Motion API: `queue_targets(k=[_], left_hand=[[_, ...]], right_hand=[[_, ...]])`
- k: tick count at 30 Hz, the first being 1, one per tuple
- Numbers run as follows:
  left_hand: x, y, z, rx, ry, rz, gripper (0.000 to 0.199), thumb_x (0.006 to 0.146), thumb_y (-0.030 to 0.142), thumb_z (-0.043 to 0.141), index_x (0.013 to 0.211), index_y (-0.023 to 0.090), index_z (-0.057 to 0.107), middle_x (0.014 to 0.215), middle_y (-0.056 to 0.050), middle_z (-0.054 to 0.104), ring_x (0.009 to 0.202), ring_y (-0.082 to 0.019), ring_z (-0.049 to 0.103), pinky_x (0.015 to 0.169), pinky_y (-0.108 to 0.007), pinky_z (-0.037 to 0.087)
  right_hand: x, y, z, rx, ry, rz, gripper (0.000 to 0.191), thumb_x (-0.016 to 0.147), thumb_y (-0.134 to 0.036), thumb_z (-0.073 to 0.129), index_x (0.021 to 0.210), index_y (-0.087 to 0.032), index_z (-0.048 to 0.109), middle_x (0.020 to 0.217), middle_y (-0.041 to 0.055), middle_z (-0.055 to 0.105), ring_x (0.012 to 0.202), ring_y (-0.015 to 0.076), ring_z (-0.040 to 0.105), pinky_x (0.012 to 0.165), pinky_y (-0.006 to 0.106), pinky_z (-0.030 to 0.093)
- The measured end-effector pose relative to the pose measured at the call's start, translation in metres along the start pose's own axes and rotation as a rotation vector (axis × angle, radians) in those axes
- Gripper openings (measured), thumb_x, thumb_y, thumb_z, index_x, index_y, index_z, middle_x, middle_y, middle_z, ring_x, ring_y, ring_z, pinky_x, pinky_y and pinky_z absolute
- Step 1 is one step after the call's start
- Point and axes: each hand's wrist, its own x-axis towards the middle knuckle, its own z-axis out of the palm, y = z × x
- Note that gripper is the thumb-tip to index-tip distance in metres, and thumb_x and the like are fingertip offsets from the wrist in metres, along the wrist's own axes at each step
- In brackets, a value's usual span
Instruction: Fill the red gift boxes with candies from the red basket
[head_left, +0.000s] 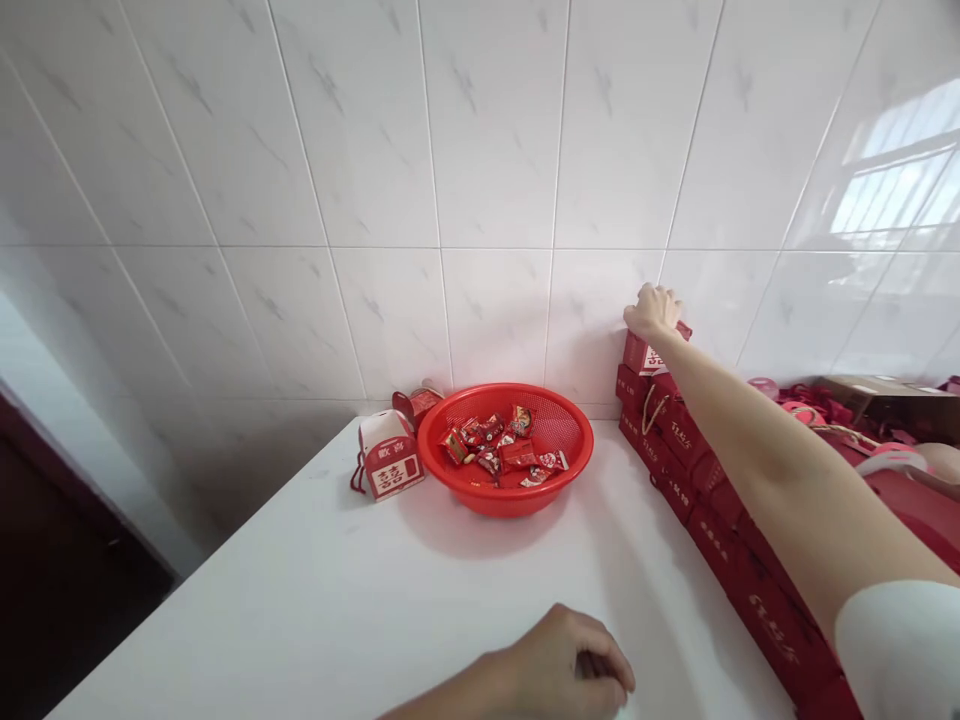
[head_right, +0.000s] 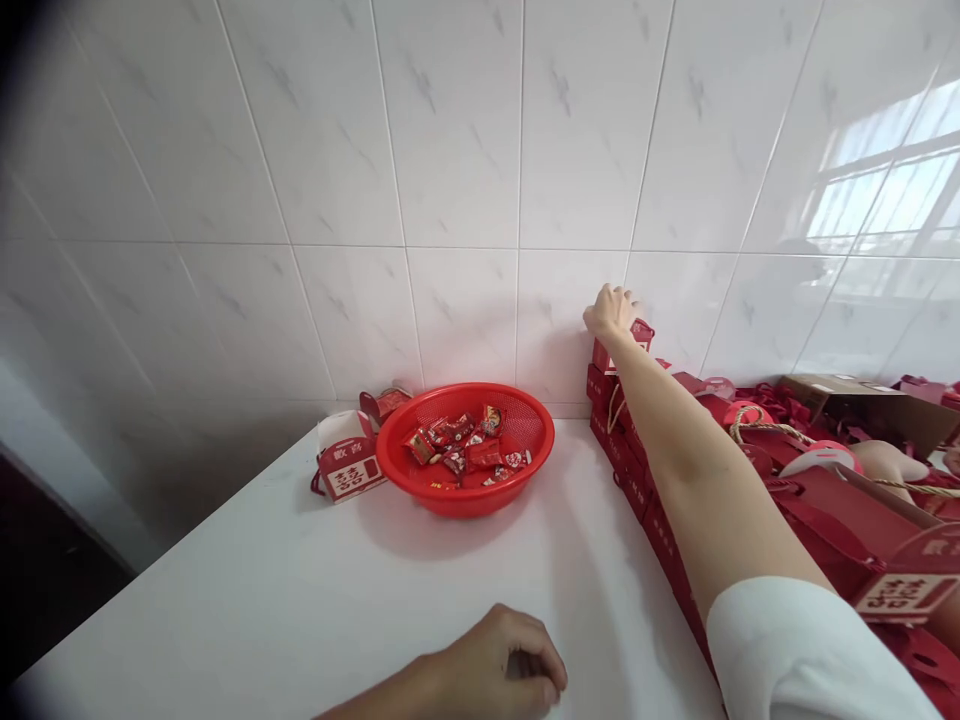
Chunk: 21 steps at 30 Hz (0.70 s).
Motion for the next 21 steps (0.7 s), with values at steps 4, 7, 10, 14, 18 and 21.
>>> queue_targets(k=[4, 7, 10, 14, 18, 21], left_hand=[[0.003, 0.011, -0.005, -0.024, -0.085, -0.005, 0.028, 0.072, 0.03, 0.071, 0.096, 0.018, 0.081, 0.086, -0.005, 0.074, 0.078, -0.018, 0.068, 0.078, -0.028, 0.054], [0.01, 0.028, -0.018, -0.006, -0.261, -0.068, 0.038, 0.07, 0.043, 0.078, 0.1, 0.019, 0.078, 0.085, -0.003, 0.073, 0.083, -0.02, 0.068, 0.082, -0.031, 0.054], [0.007, 0.068, -0.036, 0.298, -0.44, -0.077, 0.041, 0.066, 0.047, 0.083, 0.099, 0.023, 0.077, 0.086, -0.001, 0.073, 0.084, -0.024, 0.07, 0.081, -0.036, 0.053], [-0.032, 0.141, -0.073, 0.592, -0.373, -0.002, 0.024, 0.075, 0.028, 0.075, 0.098, 0.025, 0.078, 0.09, -0.004, 0.076, 0.084, -0.028, 0.072, 0.073, -0.034, 0.053], [-0.081, 0.188, -0.133, 0.659, 0.063, -0.104, 0.026, 0.082, 0.024, 0.065, 0.105, 0.024, 0.078, 0.102, -0.004, 0.077, 0.094, -0.026, 0.072, 0.079, -0.03, 0.052], [-0.098, 0.184, -0.184, 0.848, 0.564, -0.221, 0.023, 0.083, 0.03, 0.062, 0.099, 0.022, 0.077, 0.111, -0.006, 0.074, 0.102, -0.027, 0.067, 0.089, -0.032, 0.047]], right_hand=[[-0.054, -0.037, 0.019, 0.389, -0.078, 0.22, 0.019, 0.076, -0.016, 0.05, 0.092, -0.017, 0.061, 0.102, 0.0141, 0.069, 0.099, 0.0261, 0.065, 0.089, 0.041, 0.052], [-0.106, -0.062, 0.025, 0.89, -0.237, 0.319, 0.01, 0.073, -0.018, 0.054, 0.081, -0.019, 0.059, 0.09, 0.0095, 0.07, 0.083, 0.0192, 0.068, 0.08, 0.034, 0.055], [-0.156, -0.077, 0.02, 1.163, -0.445, 0.196, 0.011, 0.071, -0.028, 0.064, 0.078, -0.021, 0.06, 0.084, 0.0055, 0.071, 0.074, 0.0164, 0.067, 0.076, 0.032, 0.055], [-0.205, -0.078, 0.011, 1.222, -0.736, 0.018, 0.027, 0.067, -0.042, 0.075, 0.077, -0.02, 0.064, 0.08, 0.0047, 0.072, 0.066, 0.0152, 0.065, 0.072, 0.031, 0.055], [-0.228, -0.073, 0.018, 1.17, -0.849, -0.043, 0.028, 0.068, -0.045, 0.076, 0.074, -0.019, 0.066, 0.074, 0.004, 0.071, 0.065, 0.0157, 0.065, 0.068, 0.03, 0.055], [-0.235, -0.073, 0.03, 1.121, -0.812, -0.052, 0.023, 0.069, -0.04, 0.074, 0.071, -0.02, 0.065, 0.071, 0.0033, 0.07, 0.063, 0.0162, 0.064, 0.064, 0.03, 0.054]])
